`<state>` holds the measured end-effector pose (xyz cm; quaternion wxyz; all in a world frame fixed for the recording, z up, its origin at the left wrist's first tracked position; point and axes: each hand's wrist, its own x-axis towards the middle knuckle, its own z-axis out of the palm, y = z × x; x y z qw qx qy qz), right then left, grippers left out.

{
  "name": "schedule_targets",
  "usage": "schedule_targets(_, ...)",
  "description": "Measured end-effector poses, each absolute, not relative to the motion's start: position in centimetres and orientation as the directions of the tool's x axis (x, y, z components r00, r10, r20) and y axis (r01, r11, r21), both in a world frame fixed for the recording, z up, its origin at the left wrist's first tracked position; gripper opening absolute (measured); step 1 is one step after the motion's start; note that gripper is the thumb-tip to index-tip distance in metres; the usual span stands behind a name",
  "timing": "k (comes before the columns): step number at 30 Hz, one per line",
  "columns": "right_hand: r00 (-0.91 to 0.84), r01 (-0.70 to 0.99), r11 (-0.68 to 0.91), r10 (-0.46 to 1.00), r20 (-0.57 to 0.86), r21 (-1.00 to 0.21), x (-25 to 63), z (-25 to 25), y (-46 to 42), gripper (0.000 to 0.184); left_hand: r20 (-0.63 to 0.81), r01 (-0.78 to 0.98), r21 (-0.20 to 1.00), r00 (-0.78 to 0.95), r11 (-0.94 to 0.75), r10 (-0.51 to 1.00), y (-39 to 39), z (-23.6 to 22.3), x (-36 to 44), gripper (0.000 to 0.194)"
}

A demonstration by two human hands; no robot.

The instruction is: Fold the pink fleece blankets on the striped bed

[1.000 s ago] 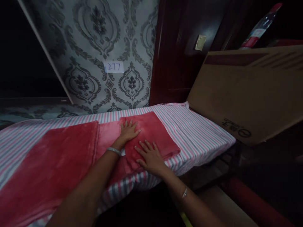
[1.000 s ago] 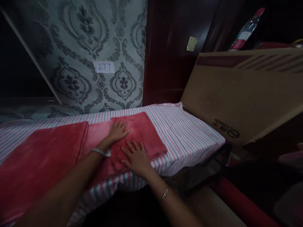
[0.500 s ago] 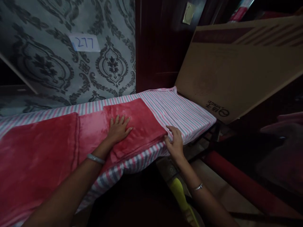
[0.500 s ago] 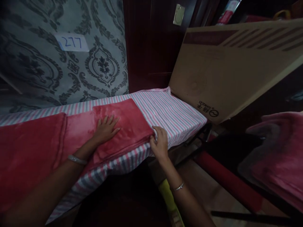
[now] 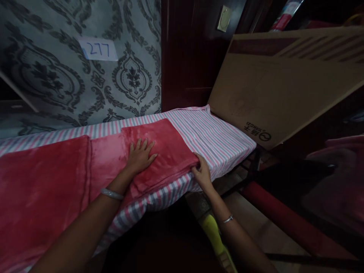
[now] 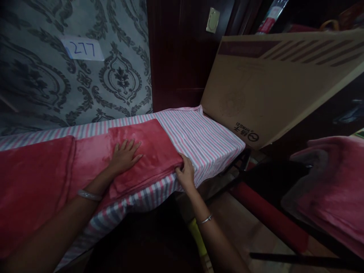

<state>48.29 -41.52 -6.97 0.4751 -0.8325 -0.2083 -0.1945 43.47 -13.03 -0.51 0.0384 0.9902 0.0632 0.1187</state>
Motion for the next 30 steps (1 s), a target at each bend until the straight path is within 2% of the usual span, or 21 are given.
schedule_targets(4, 0.840, 0.512, -0.459, 0.089, 0.536, -0.726, 48.3, -6.8, -40.9, 0.054, 0.212, 0.130, 0.050, 0.968, -0.990, 0.138, -13.2, -0.3, 43.4, 0.065)
schedule_targets(9, 0.832, 0.484, -0.557, 0.054, 0.552, -0.675, 48.8, -6.3, -40.2, 0.054, 0.187, 0.118, -0.022, 0.976, -0.993, 0.112, -13.3, 0.0, 43.1, 0.066)
schedule_targets(19, 0.813, 0.537, -0.490, 0.084, 0.576, -0.687, 49.9, -6.3, -42.5, 0.050, 0.160, 0.133, -0.062, 0.980, -0.989, 0.122, -13.4, 0.0, 42.9, 0.067)
schedule_targets(24, 0.770, 0.593, -0.480, 0.103, 0.629, -0.647, 50.2, -7.8, -42.5, 0.056, 0.157, 0.134, -0.071, 0.980, -0.988, 0.121, -13.4, 0.0, 42.8, 0.066)
schedule_targets(30, 0.705, 0.686, -0.431, 0.193, 0.682, -0.586, 49.3, -8.0, -42.7, 0.061, 0.125, 0.152, -0.062, 0.982, -0.986, 0.143, -13.4, 0.4, 42.4, 0.066)
